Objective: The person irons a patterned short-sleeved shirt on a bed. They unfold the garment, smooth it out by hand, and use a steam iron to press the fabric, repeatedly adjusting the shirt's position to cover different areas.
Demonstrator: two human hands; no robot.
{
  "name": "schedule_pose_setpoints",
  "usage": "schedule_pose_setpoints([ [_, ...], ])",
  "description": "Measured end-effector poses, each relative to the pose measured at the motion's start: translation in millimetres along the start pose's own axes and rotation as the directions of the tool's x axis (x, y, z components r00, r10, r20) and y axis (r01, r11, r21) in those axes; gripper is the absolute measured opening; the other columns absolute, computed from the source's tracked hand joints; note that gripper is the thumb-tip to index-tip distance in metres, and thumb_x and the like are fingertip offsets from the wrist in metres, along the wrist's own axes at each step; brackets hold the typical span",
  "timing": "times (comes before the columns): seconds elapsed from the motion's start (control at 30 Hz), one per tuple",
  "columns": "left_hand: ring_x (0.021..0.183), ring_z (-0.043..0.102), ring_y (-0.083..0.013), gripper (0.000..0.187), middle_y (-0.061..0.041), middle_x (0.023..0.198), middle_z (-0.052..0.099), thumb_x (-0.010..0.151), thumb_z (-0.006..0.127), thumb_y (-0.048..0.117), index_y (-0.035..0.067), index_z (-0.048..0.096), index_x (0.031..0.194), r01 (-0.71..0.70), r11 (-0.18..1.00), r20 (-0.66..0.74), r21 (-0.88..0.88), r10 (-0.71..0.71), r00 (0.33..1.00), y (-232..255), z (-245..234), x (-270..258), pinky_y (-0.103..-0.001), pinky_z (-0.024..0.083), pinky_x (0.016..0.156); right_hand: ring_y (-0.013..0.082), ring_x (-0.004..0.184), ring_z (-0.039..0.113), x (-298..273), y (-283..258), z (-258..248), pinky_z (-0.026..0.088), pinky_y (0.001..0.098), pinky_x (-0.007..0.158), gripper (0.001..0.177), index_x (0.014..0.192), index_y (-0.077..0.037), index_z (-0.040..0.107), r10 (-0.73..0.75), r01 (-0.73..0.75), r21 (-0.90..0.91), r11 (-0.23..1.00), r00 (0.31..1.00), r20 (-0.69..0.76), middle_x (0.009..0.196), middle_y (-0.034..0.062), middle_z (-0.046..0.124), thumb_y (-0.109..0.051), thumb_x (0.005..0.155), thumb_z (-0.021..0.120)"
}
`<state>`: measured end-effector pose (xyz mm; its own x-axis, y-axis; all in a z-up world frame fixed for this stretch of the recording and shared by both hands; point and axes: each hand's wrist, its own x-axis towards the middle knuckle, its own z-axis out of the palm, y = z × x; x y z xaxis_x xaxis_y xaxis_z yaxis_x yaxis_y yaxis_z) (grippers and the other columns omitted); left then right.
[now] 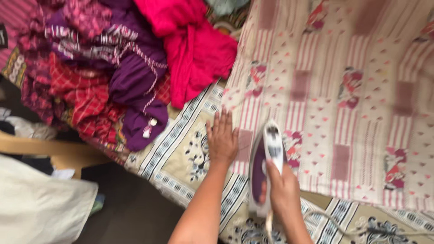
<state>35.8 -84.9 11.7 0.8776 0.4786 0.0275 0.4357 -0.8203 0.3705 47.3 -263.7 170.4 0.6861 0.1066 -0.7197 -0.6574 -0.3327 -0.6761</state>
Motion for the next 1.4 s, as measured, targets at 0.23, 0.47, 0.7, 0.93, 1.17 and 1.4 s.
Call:
schedule_pose_setpoints([
  [0.23, 0.159, 0.018, -0.0245, 0.063, -0.004, 0.172, 0.021, 0.107, 0.036, 0.041, 0.014, 0.027, 0.164, -0.015, 0.998, -0.012, 0.055, 0.015, 1.0, 0, 4, 3, -0.054, 0.006, 0.126, 0.0199, 0.039, 0.056, 28, -14, -50, 0.044, 0.0346, 0.037, 0.04, 0.09, 0.0, 0.057, -0.057, 0.055, -0.02, 0.998, 0.992, -0.11, 0.055, 0.0081, 0.056, -0.038, 0.101, 0.054],
  [0.47, 0.158, 0.017, -0.0247, 0.064, -0.003, 0.171, 0.02, 0.106, 0.038, 0.042, 0.014, 0.027, 0.162, -0.004, 0.998, 0.013, 0.062, 0.003, 1.0, 1, 2, 7, -0.053, 0.004, 0.126, 0.02, 0.04, 0.052, 9, 9, -88, 0.043, 0.0353, 0.037, 0.037, 0.089, 0.001, 0.058, -0.003, 0.008, 0.114, 0.993, 0.999, -0.048, 0.055, 0.0093, 0.053, -0.034, 0.099, 0.056],
  [0.7, 0.159, 0.014, -0.0256, 0.064, -0.004, 0.173, 0.016, 0.107, 0.037, 0.04, 0.013, 0.023, 0.164, -0.029, 0.996, 0.014, 0.079, 0.028, 0.999, 0, 5, 3, -0.054, 0.003, 0.127, 0.0212, 0.036, 0.051, 1, 14, -103, 0.04, 0.0355, 0.036, 0.037, 0.092, 0.0, 0.057, -0.024, 0.029, 0.114, 0.993, 0.999, -0.044, 0.054, 0.0105, 0.052, -0.036, 0.101, 0.053],
  [0.93, 0.161, 0.011, -0.0229, 0.065, -0.002, 0.175, 0.01, 0.108, 0.035, 0.04, 0.017, 0.016, 0.166, -0.03, 0.996, -0.006, 0.08, 0.031, 1.0, 1, 4, 3, -0.053, 0.003, 0.128, 0.0182, 0.04, 0.055, 19, -2, -125, 0.046, 0.0348, 0.039, 0.029, 0.098, -0.006, 0.061, -0.04, 0.044, 0.027, 0.999, 0.988, -0.147, 0.057, 0.0061, 0.055, -0.035, 0.097, 0.055],
  [1.17, 0.159, 0.012, -0.0243, 0.066, -0.005, 0.173, 0.012, 0.107, 0.032, 0.043, 0.016, 0.018, 0.165, -0.007, 0.988, 0.005, 0.157, 0.007, 1.0, -3, 7, 5, -0.055, 0.003, 0.125, 0.0189, 0.041, 0.052, 16, 20, -153, 0.044, 0.0355, 0.039, 0.036, 0.092, -0.001, 0.061, -0.018, 0.032, 0.101, 0.994, 0.991, -0.129, 0.058, 0.0076, 0.055, -0.036, 0.1, 0.057],
  [1.4, 0.157, 0.018, -0.0267, 0.069, -0.006, 0.171, 0.022, 0.104, 0.041, 0.047, 0.018, 0.024, 0.164, 0.126, 0.99, -0.101, 0.06, -0.119, 0.988, 36, 4, -5, -0.053, 0.014, 0.125, 0.0197, 0.043, 0.057, 19, 19, -168, 0.049, 0.0366, 0.04, 0.04, 0.09, 0.001, 0.062, -0.018, 0.027, 0.065, 0.997, 0.99, -0.138, 0.059, 0.0079, 0.058, -0.038, 0.098, 0.058],
])
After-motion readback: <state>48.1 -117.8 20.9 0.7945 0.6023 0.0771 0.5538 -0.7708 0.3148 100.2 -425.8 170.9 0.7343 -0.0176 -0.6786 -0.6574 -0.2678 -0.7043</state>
